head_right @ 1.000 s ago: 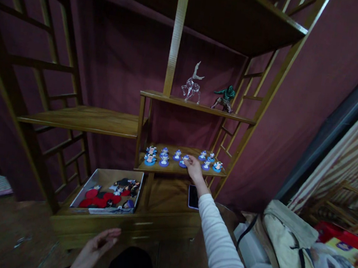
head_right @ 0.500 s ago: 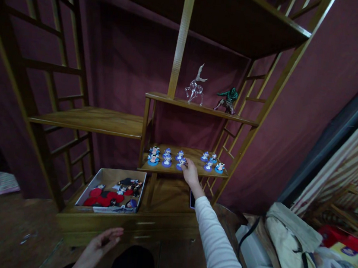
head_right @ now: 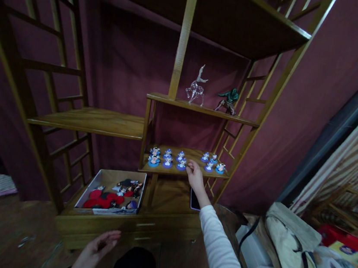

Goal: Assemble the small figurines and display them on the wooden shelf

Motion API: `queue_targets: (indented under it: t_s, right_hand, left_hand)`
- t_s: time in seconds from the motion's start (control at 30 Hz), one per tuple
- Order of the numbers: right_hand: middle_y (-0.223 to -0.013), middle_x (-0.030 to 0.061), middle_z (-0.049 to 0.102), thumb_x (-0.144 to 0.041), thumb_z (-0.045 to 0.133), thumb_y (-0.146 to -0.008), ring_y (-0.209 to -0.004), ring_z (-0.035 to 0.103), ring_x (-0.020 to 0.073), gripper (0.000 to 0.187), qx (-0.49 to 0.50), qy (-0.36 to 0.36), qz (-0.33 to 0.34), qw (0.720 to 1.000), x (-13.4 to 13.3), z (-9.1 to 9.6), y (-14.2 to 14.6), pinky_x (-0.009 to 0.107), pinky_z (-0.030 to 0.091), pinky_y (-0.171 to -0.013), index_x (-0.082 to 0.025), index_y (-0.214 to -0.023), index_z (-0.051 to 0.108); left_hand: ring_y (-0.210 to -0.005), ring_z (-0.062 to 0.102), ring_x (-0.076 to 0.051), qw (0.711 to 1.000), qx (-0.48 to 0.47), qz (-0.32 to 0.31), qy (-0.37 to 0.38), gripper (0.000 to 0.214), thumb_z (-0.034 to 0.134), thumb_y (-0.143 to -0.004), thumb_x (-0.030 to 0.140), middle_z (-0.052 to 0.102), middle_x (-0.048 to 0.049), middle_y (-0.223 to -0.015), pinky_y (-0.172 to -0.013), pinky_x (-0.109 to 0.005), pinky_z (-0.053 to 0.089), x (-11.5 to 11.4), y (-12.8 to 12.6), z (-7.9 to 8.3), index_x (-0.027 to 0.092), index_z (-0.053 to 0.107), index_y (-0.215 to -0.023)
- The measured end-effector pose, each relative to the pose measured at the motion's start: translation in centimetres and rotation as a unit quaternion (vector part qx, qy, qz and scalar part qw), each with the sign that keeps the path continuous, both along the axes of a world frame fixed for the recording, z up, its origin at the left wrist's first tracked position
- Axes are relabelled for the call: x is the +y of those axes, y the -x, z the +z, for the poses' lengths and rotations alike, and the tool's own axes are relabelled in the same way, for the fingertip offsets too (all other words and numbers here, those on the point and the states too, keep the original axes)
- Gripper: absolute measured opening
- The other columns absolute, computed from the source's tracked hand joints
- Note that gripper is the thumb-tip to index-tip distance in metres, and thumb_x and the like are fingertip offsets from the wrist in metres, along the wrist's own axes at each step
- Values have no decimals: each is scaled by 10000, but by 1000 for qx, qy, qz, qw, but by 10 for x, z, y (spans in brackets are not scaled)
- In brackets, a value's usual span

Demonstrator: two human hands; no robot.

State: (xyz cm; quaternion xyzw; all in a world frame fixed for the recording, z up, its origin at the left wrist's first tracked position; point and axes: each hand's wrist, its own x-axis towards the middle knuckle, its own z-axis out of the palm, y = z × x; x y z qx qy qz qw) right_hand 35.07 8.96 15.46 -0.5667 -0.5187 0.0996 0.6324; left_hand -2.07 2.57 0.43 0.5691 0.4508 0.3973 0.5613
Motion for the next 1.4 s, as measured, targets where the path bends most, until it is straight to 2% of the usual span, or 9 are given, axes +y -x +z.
queue_targets:
  t_s: [0.17, 0.27, 0.37, 0.53, 0.67, 0.87, 1.0, 1.17, 1.4]
  right_hand:
    - [-1060, 94, 627, -322, 592, -700, -961, 584, 206, 372, 14, -20, -23, 999, -36, -2, -1, 405, 418, -909, -198, -1051, 593]
    - [-1058, 95, 632, -348, 575, -721, -951, 587, 212, 333, 57, -9, -19, 998, -58, -15, 18, 408, 426, -901, -203, -1018, 610]
    - [-992, 80, 654, -365, 589, -711, -917, 595, 222, 291, 104, 31, 14, 994, -71, -44, 58, 401, 455, -856, -213, -954, 638]
    - [-908, 37, 680, -357, 592, -706, -861, 606, 231, 215, 111, 137, 140, 974, -70, -98, 143, 381, 473, -801, -253, -874, 678]
    - [-873, 25, 685, -333, 551, -729, -834, 606, 222, 205, 67, 179, 170, 967, -47, -121, 185, 365, 460, -795, -247, -859, 684]
    - [-878, 21, 684, -302, 497, -743, -829, 612, 195, 235, 12, 212, 168, 963, 23, -146, 210, 333, 457, -793, -226, -891, 663]
    - [-914, 15, 678, -283, 462, -761, -860, 611, 175, 241, -54, 256, 123, 957, 67, -165, 215, 317, 445, -818, -231, -902, 652]
    - [-945, 29, 661, -267, 408, -800, -880, 599, 153, 258, -92, 292, 102, 947, 104, -184, 217, 285, 440, -825, -209, -916, 631]
    - [-1003, 50, 630, -159, 403, -810, -996, 528, 168, 268, -289, 298, 69, 907, 132, -190, 231, 288, 354, -911, -208, -920, 642]
  left_hand:
    - [-854, 639, -259, 998, -36, 15, 40, 485, 744, -449, 508, 700, -100, -874, -759, -350, 503, 5, 13, -1, 187, 688, -808]
    - [-760, 648, -237, 993, -70, 52, 85, 521, 746, -441, 518, 700, -100, -828, -667, -330, 511, 13, 17, 0, 163, 676, -815]
    - [-713, 643, -210, 989, -92, 78, 88, 518, 751, -435, 510, 695, -87, -787, -649, -309, 502, 27, 12, 8, 143, 667, -792]
    - [-626, 613, -173, 986, -122, 102, 44, 447, 742, -475, 466, 676, -62, -695, -591, -286, 481, 63, 1, 28, 129, 666, -758]
    - [-628, 605, -161, 975, -164, 149, 30, 375, 724, -532, 393, 668, -67, -691, -607, -280, 468, 103, 14, 35, 106, 655, -764]
    - [-614, 609, -119, 945, -224, 230, 67, 187, 656, -636, 166, 669, -65, -715, -574, -219, 463, 147, 48, 27, 91, 640, -807]
    - [-599, 623, -106, 905, -289, 271, 155, 166, 582, -676, 24, 668, -77, -724, -542, -188, 481, 165, 71, 23, 95, 620, -821]
    - [-588, 627, -94, 847, -391, 273, 234, 194, 467, -757, -26, 651, -67, -743, -498, -165, 500, 187, 95, 28, 113, 565, -851]
    - [-598, 633, -95, 839, -411, 256, 248, 216, 437, -778, -31, 650, -72, -772, -496, -167, 512, 195, 102, 28, 112, 550, -893]
